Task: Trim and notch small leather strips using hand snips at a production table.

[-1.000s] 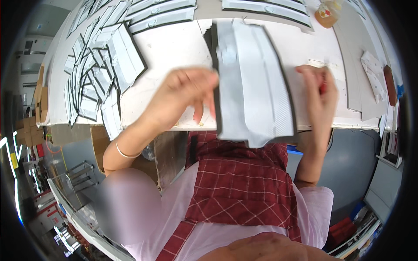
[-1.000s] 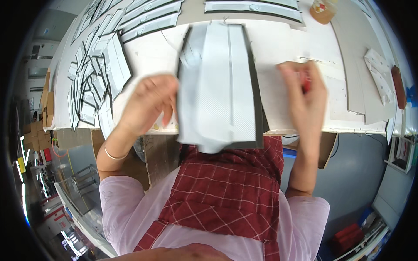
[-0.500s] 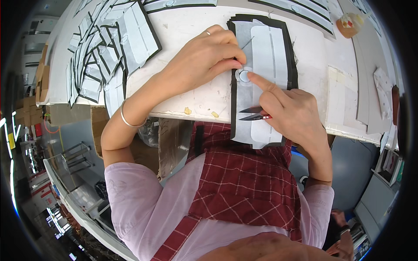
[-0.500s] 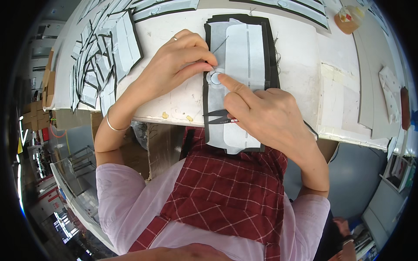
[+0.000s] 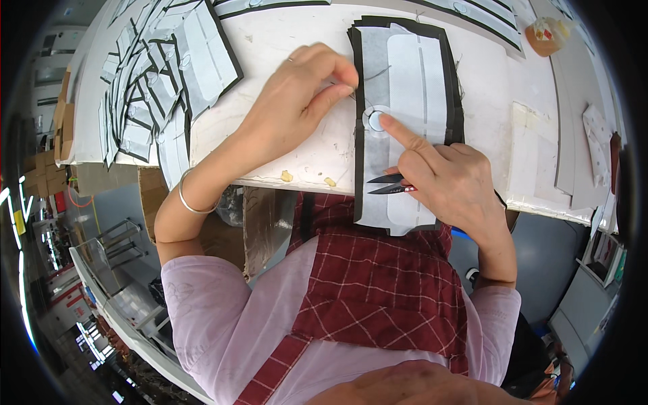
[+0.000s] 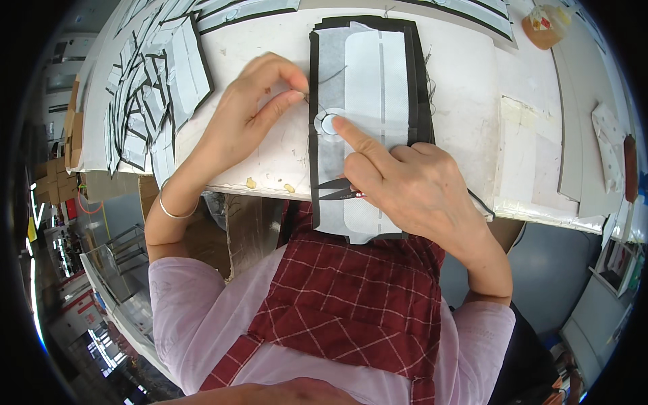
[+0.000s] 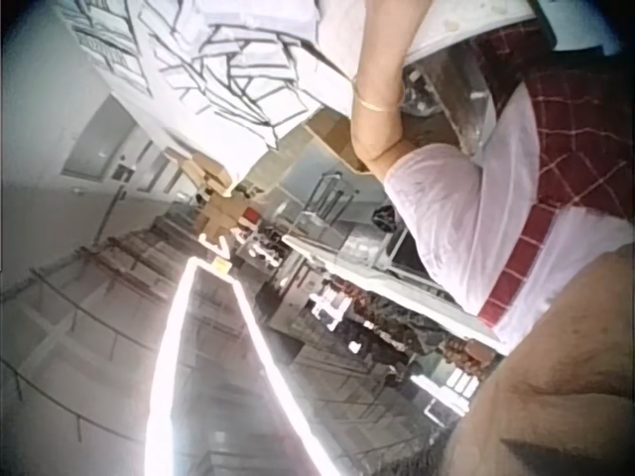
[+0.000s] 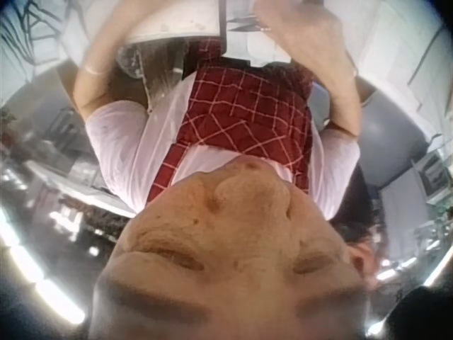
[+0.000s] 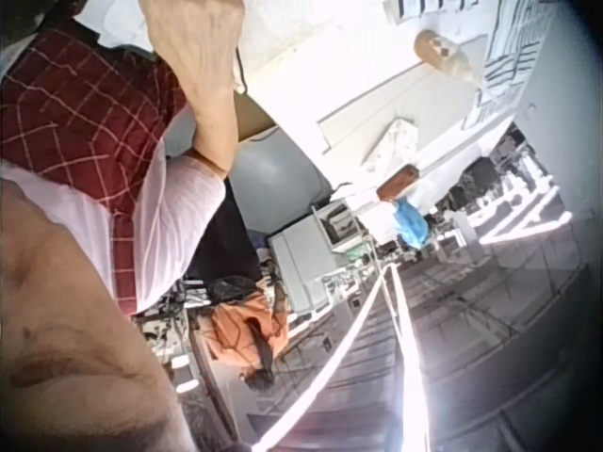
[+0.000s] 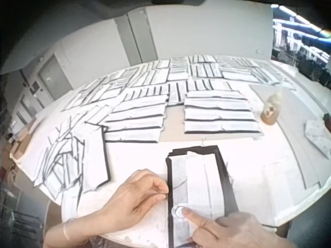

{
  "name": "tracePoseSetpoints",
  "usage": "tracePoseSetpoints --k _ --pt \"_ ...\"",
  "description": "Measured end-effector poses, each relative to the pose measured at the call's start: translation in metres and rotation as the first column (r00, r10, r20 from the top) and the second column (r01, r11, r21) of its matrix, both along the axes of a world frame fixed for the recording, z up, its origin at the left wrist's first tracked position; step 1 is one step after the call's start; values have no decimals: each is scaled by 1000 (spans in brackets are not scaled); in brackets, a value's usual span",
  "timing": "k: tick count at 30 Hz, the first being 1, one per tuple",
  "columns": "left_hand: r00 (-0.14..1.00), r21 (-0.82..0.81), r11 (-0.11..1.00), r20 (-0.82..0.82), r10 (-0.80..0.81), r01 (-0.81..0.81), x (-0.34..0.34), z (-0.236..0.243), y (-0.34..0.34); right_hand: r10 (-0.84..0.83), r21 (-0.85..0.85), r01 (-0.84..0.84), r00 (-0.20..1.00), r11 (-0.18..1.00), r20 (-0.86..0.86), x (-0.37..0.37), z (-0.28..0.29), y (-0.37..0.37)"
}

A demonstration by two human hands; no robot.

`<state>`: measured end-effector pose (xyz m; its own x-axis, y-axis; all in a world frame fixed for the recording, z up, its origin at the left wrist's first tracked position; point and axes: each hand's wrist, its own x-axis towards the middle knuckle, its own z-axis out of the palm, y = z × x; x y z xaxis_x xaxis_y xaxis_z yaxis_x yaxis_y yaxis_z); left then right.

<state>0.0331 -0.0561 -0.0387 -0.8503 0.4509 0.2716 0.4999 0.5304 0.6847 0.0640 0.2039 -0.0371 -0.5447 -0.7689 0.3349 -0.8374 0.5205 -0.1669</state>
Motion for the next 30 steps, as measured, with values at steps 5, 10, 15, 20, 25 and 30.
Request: tracePoseSetpoints --k 5,10,15,20,25,30 --pt "979 -110 989 -165 -117 99 1 20 13 5 -6 -5 1000 1000 -15 0 0 1" --pt "970 -376 921 -169 -176 101 -5 23 17 -3 -26 3 1000 1000 2 1 -1 -2" --pt "984 -302 939 -9 -176 165 -16 13 14 -6 -53 7 1000 999 20 1 -2 -1" --pt "883 28 998 467 -58 51 -13 11 10 2 -79 1 999 997 40 1 -7 0" --pt "983 -218 962 -35 -179 167 -10 11 12 4 -75 -1 999 997 46 0 -3 -1" --pt "966 -53 996 252 -59 75 -13 13 13 -1 -88 7 998 996 67 1 -5 -1"
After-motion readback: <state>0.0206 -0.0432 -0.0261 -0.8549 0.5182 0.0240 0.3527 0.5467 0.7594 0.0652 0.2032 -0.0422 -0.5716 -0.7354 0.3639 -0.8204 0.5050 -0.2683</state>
